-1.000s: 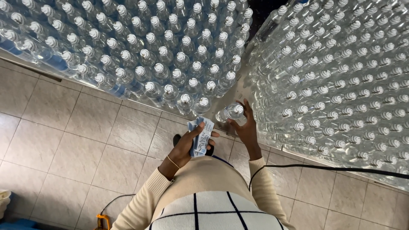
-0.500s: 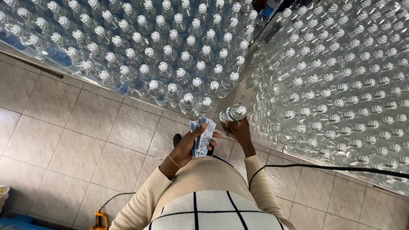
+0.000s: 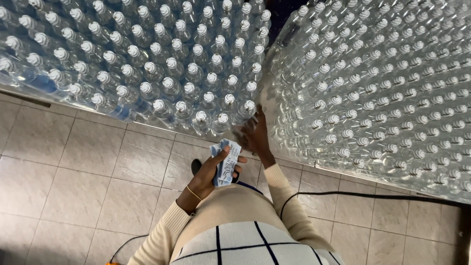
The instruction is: The person repeatedly picks up small plastic bottles from a large array on a table, applies a small rectangular label to each bottle, and places the labeled bottle back into the array. The person holds a stack of labels in the left hand and uses the right hand to apply them.
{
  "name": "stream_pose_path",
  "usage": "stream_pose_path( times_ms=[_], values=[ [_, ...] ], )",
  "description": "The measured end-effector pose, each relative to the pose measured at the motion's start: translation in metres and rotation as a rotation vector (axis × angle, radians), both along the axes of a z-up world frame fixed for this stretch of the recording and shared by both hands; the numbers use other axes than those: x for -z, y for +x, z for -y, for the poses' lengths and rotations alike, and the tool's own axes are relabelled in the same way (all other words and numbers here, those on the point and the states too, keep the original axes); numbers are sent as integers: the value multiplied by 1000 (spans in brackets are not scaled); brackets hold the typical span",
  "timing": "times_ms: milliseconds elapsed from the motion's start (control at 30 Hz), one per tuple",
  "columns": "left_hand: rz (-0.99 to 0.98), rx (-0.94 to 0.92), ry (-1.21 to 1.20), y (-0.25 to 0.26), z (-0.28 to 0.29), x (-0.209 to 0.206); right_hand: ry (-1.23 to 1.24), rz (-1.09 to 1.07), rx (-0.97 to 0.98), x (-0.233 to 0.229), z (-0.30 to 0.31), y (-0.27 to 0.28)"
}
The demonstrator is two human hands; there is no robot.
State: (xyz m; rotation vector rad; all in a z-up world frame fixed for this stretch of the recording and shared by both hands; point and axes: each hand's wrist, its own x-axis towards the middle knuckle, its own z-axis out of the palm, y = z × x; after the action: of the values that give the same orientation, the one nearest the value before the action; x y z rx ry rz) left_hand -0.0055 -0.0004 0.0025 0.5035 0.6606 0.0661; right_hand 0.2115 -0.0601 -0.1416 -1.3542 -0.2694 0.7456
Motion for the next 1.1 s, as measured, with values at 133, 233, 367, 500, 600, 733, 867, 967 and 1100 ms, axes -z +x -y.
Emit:
stream_pose_path(
  times_ms=[133,233,367,500,600,733,867,967,1100],
  values=[
    [29,-19,2,-1,-2,4,-331,848,79,-23,76,32],
    [5,-17,20,3,-3,3,-581,1136,439,-61,115,67],
    [59,-10,4,10,4,7,-1048,897,185,-113,110,85],
    [119,50,-24,13,9,13,-1076,804,76,-122,102,83],
    [72,41,-8,12,11,9,-975,801,10,-147,99,51],
    [71,26,-13,10,9,3,-892,768,-46,-149,84,27],
    [159,74,-46,12,11,4,-778,770,-155,-175,69,-2],
    [205,110,-32,15,11,-10,-668,804,-133,-191,72,-13],
    [223,146,-29,16,15,-23,-328,622,-325,-195,85,-17]
  ],
)
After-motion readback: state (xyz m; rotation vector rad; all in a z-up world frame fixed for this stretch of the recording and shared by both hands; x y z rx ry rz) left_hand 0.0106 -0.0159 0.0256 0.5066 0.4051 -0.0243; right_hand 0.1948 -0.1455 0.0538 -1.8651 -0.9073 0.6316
